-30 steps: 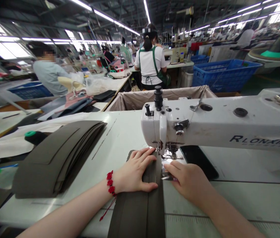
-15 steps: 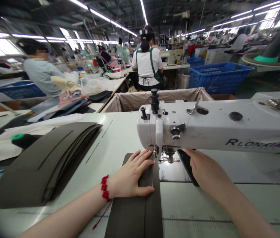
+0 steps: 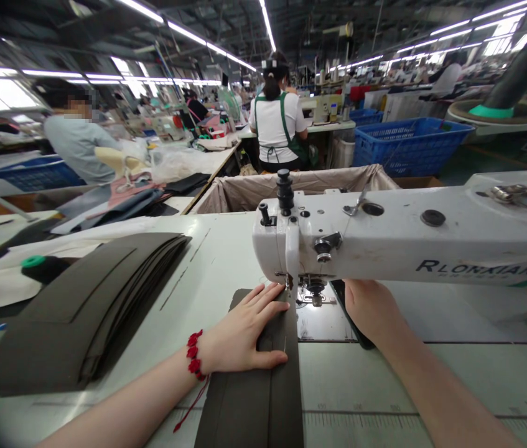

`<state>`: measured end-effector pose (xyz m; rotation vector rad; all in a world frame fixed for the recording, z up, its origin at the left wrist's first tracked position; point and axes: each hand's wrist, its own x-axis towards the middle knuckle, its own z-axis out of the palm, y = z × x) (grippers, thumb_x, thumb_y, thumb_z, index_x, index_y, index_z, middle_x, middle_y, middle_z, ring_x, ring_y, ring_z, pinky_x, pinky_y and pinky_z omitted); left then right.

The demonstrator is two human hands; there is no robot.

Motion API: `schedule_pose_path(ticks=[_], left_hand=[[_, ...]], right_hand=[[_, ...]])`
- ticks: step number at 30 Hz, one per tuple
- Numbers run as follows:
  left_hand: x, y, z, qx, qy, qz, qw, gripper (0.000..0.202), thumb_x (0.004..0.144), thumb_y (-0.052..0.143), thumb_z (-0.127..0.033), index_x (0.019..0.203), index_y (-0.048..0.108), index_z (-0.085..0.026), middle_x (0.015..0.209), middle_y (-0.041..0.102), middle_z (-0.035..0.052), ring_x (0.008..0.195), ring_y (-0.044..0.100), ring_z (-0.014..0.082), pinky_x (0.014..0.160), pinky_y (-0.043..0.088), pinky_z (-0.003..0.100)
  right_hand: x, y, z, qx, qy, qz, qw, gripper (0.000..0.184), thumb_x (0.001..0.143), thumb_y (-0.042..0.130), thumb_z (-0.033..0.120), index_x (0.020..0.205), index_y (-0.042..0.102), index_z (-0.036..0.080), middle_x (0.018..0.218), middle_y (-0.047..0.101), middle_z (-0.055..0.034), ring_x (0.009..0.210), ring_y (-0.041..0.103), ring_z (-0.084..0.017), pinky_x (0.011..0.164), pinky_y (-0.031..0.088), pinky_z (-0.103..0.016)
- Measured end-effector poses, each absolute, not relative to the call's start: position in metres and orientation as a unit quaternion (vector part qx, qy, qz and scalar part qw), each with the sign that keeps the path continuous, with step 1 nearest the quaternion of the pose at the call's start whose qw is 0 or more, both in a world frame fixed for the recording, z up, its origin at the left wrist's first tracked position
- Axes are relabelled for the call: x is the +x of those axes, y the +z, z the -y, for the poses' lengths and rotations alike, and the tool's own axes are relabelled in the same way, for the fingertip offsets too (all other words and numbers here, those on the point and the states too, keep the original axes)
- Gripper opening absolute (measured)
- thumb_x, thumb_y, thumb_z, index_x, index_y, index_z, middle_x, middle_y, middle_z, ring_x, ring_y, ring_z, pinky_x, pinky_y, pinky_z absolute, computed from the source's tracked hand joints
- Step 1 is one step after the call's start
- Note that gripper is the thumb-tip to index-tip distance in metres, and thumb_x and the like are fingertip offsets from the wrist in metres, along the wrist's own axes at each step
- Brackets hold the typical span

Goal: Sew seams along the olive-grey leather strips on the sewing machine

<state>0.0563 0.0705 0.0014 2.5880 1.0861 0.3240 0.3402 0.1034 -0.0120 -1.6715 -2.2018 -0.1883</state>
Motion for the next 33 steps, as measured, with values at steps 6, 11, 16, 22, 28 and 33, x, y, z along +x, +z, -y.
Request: schedule_pose_path(ticks=[6,11,16,22,28,33], left_hand=[[0.0575,-0.0005,-0.0704,0.903,0.123,-0.380,0.159,0.075,0.074,0.065,-0.065,0.132,0.047,-0.020,0.154,0.028,0.0119,0.145,0.019,0.0300,0.119,0.017,0.048],[0.0562,0.0001,-0.0718,0.905,0.118,-0.377,0.158,0.076,0.074,0.065,-0.065,0.132,0.048,-0.019,0.155,0.027,0.0122,0.144,0.019,0.0294,0.120,0.017,0.047],[0.0566,-0.0001,-0.0714,0.903,0.126,-0.376,0.165,0.075,0.074,0.065,-0.066,0.131,0.049,-0.020,0.155,0.027,0.0117,0.144,0.020,0.0316,0.119,0.018,0.049],[0.0569,-0.0004,-0.0732,0.903,0.121,-0.380,0.161,0.075,0.074,0.064,-0.066,0.131,0.049,-0.020,0.154,0.028,0.0126,0.144,0.020,0.0297,0.119,0.017,0.048],[0.0565,-0.0006,-0.0728,0.904,0.111,-0.384,0.152,0.076,0.074,0.063,-0.068,0.131,0.048,-0.020,0.154,0.028,0.0131,0.145,0.019,0.0278,0.120,0.016,0.046],[0.0565,-0.0001,-0.0735,0.904,0.113,-0.383,0.154,0.075,0.075,0.062,-0.067,0.131,0.048,-0.020,0.154,0.027,0.0126,0.145,0.019,0.0270,0.120,0.015,0.045]], right_hand=[[0.3413,-0.0115,-0.1047,-0.597,-0.056,0.783,0.167,0.028,0.084,0.037,0.013,0.072,0.061,0.022,0.064,0.063,-0.0065,0.062,0.058,-0.021,0.058,0.035,-0.031],[0.3423,-0.0130,-0.1048,-0.590,-0.050,0.791,0.155,0.030,0.084,0.038,0.013,0.062,0.056,0.023,0.060,0.062,-0.0047,0.056,0.055,-0.019,0.056,0.032,-0.030],[0.3423,-0.0125,-0.1051,-0.590,-0.017,0.792,0.159,0.033,0.089,0.041,0.024,0.057,0.052,0.023,0.055,0.059,-0.0016,0.052,0.053,-0.017,0.053,0.029,-0.030],[0.3414,-0.0112,-0.1066,-0.576,0.007,0.801,0.163,0.032,0.088,0.049,0.042,0.063,0.056,0.023,0.058,0.062,-0.0012,0.055,0.057,-0.017,0.051,0.030,-0.028],[0.3416,-0.0090,-0.1076,-0.594,0.101,0.780,0.170,0.043,0.093,0.040,0.045,0.061,0.057,0.022,0.054,0.060,0.0001,0.053,0.058,-0.016,0.052,0.032,-0.026],[0.3401,-0.0093,-0.1081,-0.602,0.102,0.774,0.169,0.042,0.092,0.043,0.044,0.059,0.056,0.022,0.054,0.060,-0.0007,0.056,0.059,-0.017,0.055,0.034,-0.026]])
